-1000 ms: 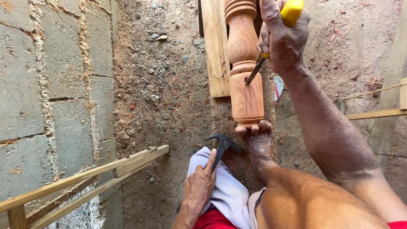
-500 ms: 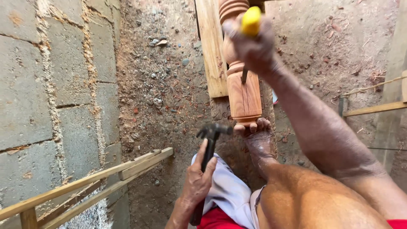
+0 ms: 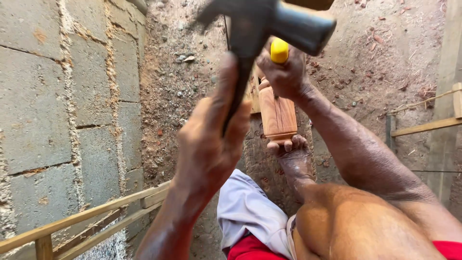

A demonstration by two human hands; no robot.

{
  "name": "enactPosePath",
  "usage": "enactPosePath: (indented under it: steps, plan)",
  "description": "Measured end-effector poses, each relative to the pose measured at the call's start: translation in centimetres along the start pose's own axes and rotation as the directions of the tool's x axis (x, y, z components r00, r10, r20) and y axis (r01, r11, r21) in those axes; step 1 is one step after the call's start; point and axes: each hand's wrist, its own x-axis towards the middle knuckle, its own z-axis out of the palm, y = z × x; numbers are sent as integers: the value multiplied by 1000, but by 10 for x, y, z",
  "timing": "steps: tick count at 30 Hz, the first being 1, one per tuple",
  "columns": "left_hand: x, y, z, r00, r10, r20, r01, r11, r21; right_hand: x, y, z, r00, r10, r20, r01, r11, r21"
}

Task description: Carving and chiseling details into a wooden furniture leg using a hammer and chisel.

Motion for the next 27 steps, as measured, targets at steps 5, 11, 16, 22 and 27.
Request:
enactPosePath:
  steps: [5,11,16,22,27]
  plan:
    - [22,-9,6,960,-108,259,83,991,108,0,-33,-6,1000,9,-11,-7,985,174]
    - [61,61,-51,925,-380,30,378,924,50,13,-62,-5,963,268,-5,-251,910,329]
    - [30,-7,6,975,-23,222,-60,931,361,7,-68,-5,969,245,4,-239,939,248]
    - [47,35,-49,996,36,79,-44,994,104,7,-62,-6,970,238,-44,-230,964,135]
    - [39,9,-20,991,125,-46,-118,984,130,16,-69,-9,950,312,15,-305,915,265]
